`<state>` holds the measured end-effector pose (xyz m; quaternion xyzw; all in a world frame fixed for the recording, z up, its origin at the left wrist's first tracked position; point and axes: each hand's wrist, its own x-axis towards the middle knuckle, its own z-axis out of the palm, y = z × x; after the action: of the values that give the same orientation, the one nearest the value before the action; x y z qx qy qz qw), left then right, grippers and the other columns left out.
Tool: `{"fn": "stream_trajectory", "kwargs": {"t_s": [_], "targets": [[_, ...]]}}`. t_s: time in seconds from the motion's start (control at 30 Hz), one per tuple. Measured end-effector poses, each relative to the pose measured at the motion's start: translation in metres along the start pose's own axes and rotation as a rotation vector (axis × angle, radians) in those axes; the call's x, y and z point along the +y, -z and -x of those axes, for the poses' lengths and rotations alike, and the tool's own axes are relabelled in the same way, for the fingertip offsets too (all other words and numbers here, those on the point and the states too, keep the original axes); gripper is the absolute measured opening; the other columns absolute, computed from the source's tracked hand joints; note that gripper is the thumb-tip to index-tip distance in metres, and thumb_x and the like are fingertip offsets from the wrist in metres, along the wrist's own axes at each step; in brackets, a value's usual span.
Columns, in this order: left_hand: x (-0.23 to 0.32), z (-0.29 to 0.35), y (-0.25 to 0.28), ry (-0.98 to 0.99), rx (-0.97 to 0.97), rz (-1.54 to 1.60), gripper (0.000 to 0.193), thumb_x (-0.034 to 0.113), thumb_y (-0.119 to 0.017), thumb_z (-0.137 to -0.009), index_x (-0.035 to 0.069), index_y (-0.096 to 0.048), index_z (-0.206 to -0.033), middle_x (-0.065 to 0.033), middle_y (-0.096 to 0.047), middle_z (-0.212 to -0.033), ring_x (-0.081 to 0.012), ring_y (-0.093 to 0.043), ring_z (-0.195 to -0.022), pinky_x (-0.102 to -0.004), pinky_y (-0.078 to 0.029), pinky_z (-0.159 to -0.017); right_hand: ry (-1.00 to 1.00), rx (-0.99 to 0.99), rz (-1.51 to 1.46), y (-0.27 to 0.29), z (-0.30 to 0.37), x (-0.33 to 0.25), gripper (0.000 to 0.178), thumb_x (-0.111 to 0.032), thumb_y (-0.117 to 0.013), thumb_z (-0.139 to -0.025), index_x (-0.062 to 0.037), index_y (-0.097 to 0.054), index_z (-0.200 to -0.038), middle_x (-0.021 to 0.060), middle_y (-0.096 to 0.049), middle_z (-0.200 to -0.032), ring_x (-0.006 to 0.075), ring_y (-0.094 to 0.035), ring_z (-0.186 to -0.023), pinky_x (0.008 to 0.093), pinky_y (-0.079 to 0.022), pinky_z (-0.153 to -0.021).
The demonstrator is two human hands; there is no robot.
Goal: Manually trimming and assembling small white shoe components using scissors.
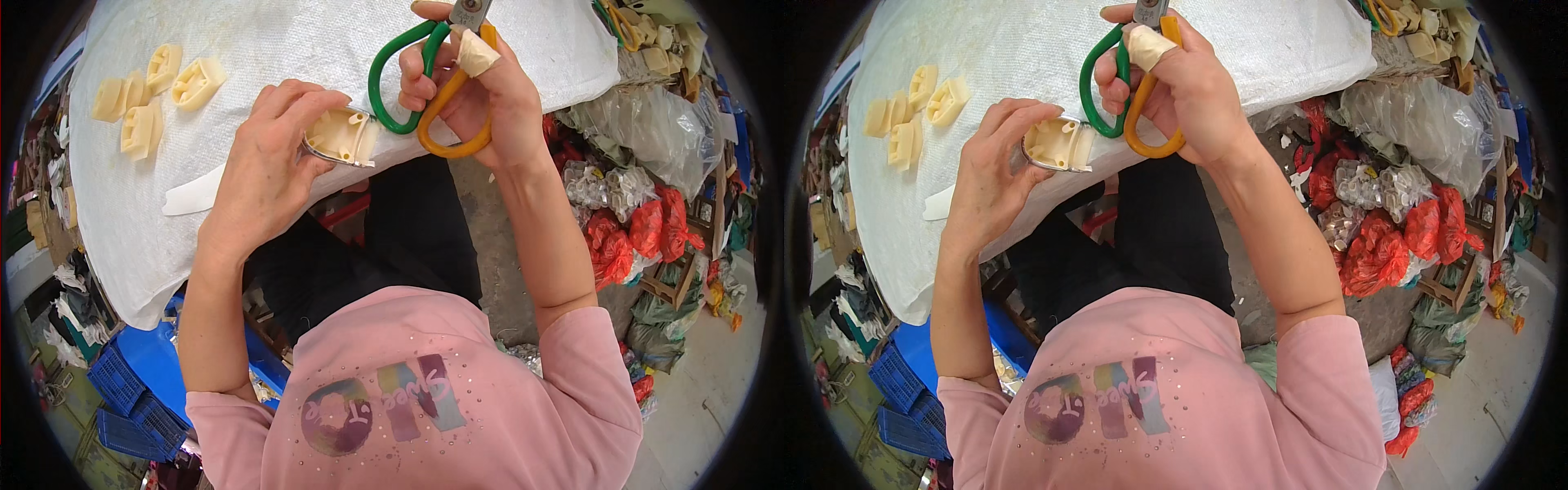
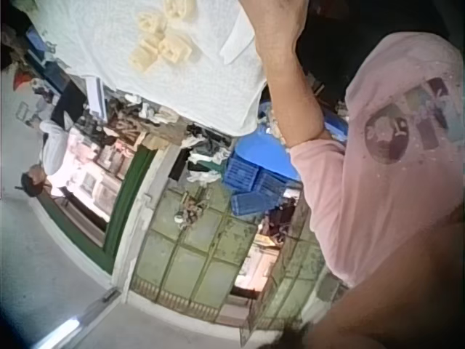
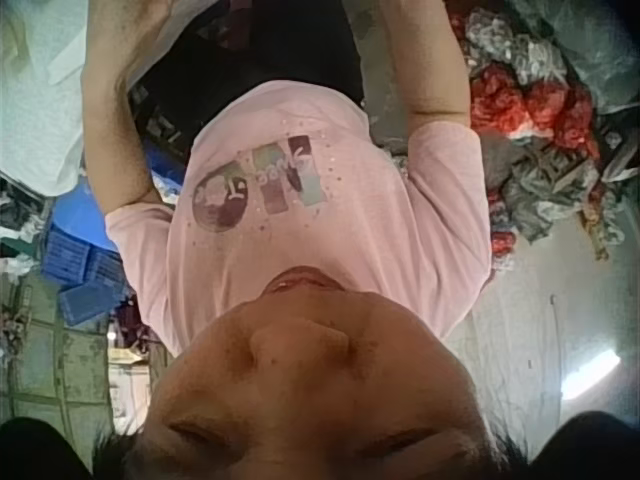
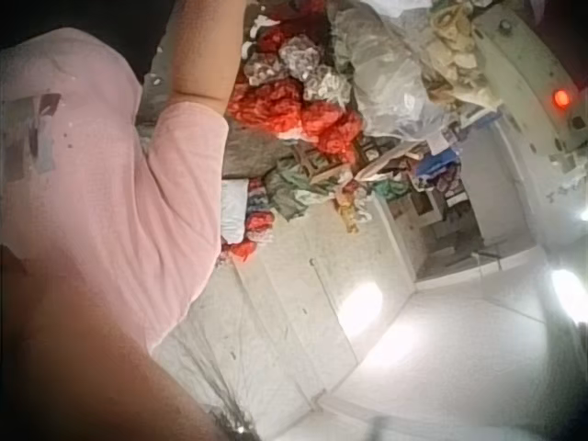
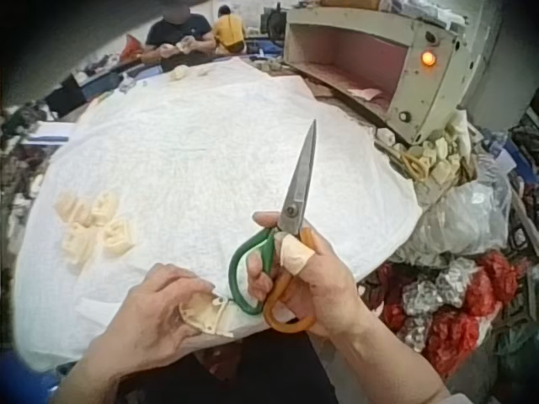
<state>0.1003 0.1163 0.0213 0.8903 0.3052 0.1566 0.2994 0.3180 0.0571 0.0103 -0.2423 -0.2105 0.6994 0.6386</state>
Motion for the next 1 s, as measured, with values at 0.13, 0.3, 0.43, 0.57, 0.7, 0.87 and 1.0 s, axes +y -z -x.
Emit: {"fn": "stream_trajectory", "kwargs": {"t_s": [0.13, 0.3, 0.43, 0.57, 0.7, 0.87, 1.0], "targets": [[0.001, -0.001, -0.001, -0.011, 0.014, 0.016, 0.055, -0.012, -0.07, -0.058, 0.003, -0.058, -0.11, -0.0113, -0.057, -0.109, -0.0282, -0.058, -0.1, -0.0346, -0.047, -0.086, 0.175, 0.076, 0.516, -0.015, 0.006, 0.016, 0.035, -0.018, -0.046, -0.093, -0.0013, -0.045, -0.123, 0.0083, -0.058, -0.086, 0.0129, -0.05, -0.071, 0.0282, -0.043, -0.066], [0.003, 0.001, -0.003, 0.006, 0.03, 0.071, 0.045, -0.009, -0.067, -0.064, 0.003, -0.058, -0.107, -0.0119, -0.057, -0.106, -0.0312, -0.053, -0.101, -0.0378, -0.045, -0.087, 0.372, 0.056, 0.88, -0.027, 0.01, 0.031, 0.035, -0.015, -0.051, -0.089, 0.0008, -0.048, -0.119, 0.0062, -0.059, -0.086, 0.0117, -0.054, -0.074, 0.025, -0.044, -0.067], [0.0, 0.002, -0.004, 0.01, 0.051, 0.094, 0.044, -0.008, -0.067, -0.065, 0.003, -0.058, -0.107, -0.0118, -0.057, -0.106, -0.0309, -0.052, -0.102, -0.0376, -0.044, -0.088, 0.305, 0.047, 0.908, -0.029, 0.01, 0.022, 0.037, -0.012, -0.052, -0.087, -0.0002, -0.048, -0.121, 0.0083, -0.06, -0.09, 0.0119, -0.055, -0.074, 0.0251, -0.044, -0.067], [-0.002, 0.004, -0.001, -0.009, 0.039, 0.019, 0.051, -0.008, -0.072, -0.062, 0.003, -0.058, -0.109, -0.0114, -0.057, -0.107, -0.0293, -0.057, -0.099, -0.0353, -0.047, -0.086, 0.422, 0.119, 0.668, -0.033, 0.013, 0.015, 0.039, -0.014, -0.047, -0.092, 0.0063, -0.041, -0.125, 0.0082, -0.058, -0.084, 0.01, -0.051, -0.069, 0.0251, -0.044, -0.065], [-0.001, 0.002, -0.002, -0.003, 0.039, 0.039, 0.05, -0.008, -0.072, -0.063, 0.003, -0.059, -0.109, -0.0111, -0.057, -0.107, -0.0287, -0.057, -0.1, -0.0352, -0.046, -0.087, 0.391, 0.115, 0.612, -0.023, 0.012, 0.035, 0.043, -0.018, -0.049, -0.092, 0.0059, -0.039, -0.126, 0.0068, -0.057, -0.082, 0.01, -0.051, -0.069, 0.0246, -0.044, -0.064], [-0.005, 0.005, -0.004, 0.003, 0.045, 0.039, 0.05, -0.007, -0.072, -0.062, 0.003, -0.059, -0.11, -0.0106, -0.057, -0.107, -0.0281, -0.056, -0.1, -0.0353, -0.047, -0.086, 0.386, 0.105, 0.62, -0.03, 0.01, 0.025, 0.042, -0.017, -0.049, -0.091, 0.0063, -0.04, -0.125, 0.0061, -0.056, -0.08, 0.0099, -0.051, -0.069, 0.0248, -0.043, -0.064], [-0.003, 0.003, -0.004, -0.016, 0.053, 0.062, 0.05, -0.008, -0.072, -0.062, 0.004, -0.059, -0.109, -0.0102, -0.057, -0.106, -0.0286, -0.056, -0.098, -0.0353, -0.047, -0.085, 0.394, 0.069, 0.713, -0.025, 0.011, 0.031, 0.04, -0.014, -0.047, -0.091, 0.0037, -0.041, -0.126, 0.0077, -0.057, -0.085, 0.0103, -0.052, -0.069, 0.0241, -0.044, -0.063]]}}
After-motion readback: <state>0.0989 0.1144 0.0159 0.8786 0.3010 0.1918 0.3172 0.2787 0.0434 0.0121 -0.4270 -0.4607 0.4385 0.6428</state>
